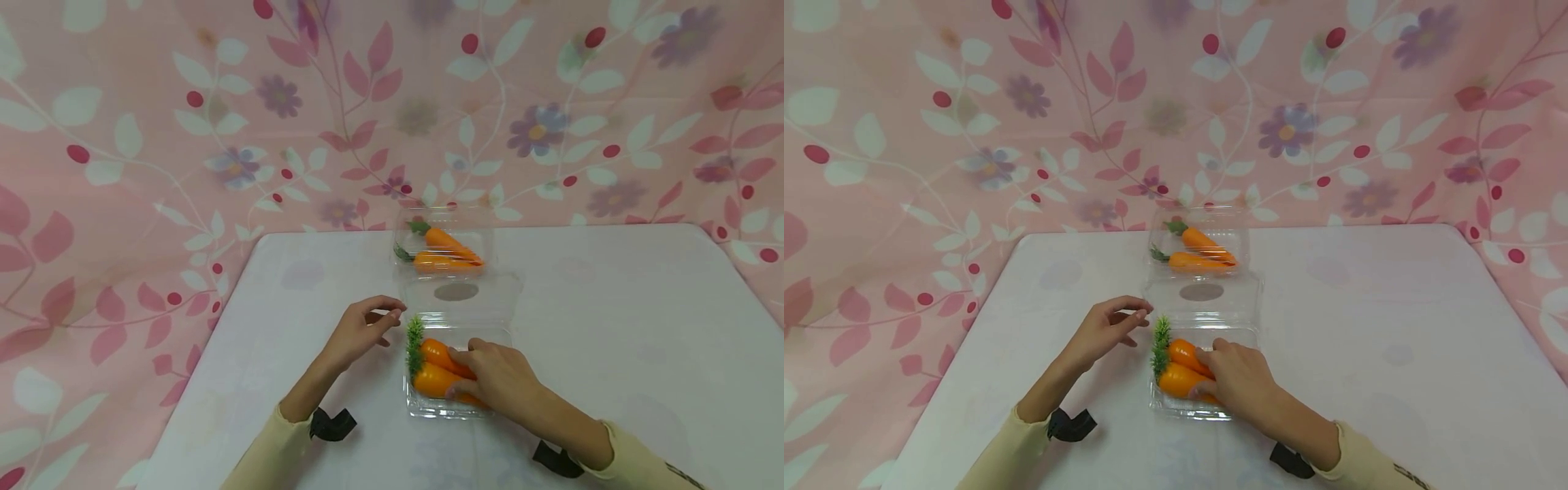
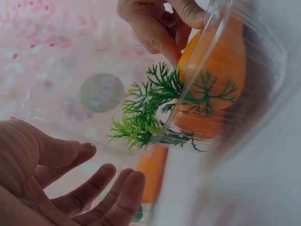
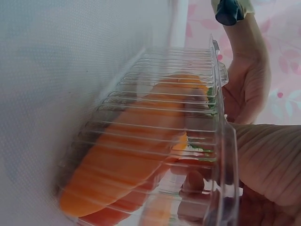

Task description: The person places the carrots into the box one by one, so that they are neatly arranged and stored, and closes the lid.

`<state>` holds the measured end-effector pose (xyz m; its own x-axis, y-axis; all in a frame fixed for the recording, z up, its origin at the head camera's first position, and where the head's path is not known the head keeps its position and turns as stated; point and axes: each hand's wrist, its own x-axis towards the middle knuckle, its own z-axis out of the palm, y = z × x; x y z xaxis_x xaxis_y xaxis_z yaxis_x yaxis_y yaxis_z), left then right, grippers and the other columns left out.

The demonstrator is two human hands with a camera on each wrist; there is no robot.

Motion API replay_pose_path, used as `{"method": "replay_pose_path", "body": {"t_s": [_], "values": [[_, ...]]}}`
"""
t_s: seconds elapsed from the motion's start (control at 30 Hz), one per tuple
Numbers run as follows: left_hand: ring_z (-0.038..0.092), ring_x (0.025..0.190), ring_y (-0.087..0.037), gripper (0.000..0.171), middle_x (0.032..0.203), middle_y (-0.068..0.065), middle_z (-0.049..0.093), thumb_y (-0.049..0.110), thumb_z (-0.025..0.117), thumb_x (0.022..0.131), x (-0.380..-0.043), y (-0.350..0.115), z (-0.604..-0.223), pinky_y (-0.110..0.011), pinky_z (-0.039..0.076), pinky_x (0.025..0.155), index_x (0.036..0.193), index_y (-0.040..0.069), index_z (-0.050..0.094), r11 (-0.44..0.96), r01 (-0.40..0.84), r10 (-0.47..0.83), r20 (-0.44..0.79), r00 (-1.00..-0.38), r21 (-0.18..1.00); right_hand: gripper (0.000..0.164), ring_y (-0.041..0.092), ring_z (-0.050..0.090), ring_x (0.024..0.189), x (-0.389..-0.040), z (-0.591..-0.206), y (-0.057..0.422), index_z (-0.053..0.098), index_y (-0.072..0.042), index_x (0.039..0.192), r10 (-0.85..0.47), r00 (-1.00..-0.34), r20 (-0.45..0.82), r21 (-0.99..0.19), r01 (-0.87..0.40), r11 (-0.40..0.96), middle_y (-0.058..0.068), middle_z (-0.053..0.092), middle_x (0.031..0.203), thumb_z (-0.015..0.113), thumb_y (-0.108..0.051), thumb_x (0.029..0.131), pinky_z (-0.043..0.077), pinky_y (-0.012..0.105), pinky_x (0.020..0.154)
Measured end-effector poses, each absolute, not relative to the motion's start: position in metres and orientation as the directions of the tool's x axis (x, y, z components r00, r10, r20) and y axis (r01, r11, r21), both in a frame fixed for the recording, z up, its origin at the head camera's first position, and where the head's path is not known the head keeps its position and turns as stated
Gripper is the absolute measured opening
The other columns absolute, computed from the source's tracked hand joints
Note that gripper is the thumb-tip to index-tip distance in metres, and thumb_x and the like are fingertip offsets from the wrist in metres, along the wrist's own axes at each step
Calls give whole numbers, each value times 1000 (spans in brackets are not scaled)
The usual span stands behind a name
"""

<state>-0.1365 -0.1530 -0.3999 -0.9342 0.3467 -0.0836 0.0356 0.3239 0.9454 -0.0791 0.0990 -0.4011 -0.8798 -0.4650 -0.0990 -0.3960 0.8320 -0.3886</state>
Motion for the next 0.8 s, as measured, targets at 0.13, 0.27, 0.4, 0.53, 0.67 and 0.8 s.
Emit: {"method": "replay_pose_path", "body": {"t_s": [0.13,0.27,0.4,0.53,0.67,0.8], "values": [[63,107,-38,34,124,-16,64,31,58,101,-130,-154,-398,-35,60,68,123,6,66,341,6,325,-112,-939,940,57,11,39,59,-79,-402,100,71,-16,124,-463,-881,-92,-398,-394,828,-7,41,70,83,-43,75,33,23,51],[63,109,-36,37,121,-12,65,35,57,101,-123,-153,-397,-36,60,70,122,6,67,340,-38,289,-143,-947,940,54,11,39,59,-79,-404,100,72,-15,123,-464,-884,-62,-399,-404,823,-7,43,71,83,-40,76,35,23,51],[61,113,-36,39,122,-12,64,37,55,102,-118,-152,-397,-39,60,73,122,4,65,322,-73,272,-166,-948,944,53,11,40,59,-79,-406,99,72,-16,123,-460,-886,-60,-388,-403,828,-7,44,71,82,-40,77,36,22,51],[58,119,-39,39,127,-14,62,37,55,102,-113,-150,-395,-43,59,76,123,5,63,302,-88,275,-176,-945,949,54,11,38,58,-79,-408,99,71,-17,124,-458,-888,-51,-377,-407,832,-7,44,71,82,-41,78,36,22,50],[56,122,-39,38,129,-13,59,36,55,102,-108,-146,-392,-46,58,80,122,5,62,301,-102,273,-188,-943,948,52,13,46,61,-79,-409,99,71,-17,124,-459,-888,-29,-365,-418,832,-5,52,75,81,-41,79,41,25,53],[57,119,-38,33,132,-12,53,37,59,100,-102,-142,-390,-47,56,85,118,9,62,339,-109,266,-207,-941,934,43,18,61,77,-78,-410,98,73,-18,119,-458,-889,-6,-343,-428,836,0,67,90,78,-41,82,51,32,61]]}}
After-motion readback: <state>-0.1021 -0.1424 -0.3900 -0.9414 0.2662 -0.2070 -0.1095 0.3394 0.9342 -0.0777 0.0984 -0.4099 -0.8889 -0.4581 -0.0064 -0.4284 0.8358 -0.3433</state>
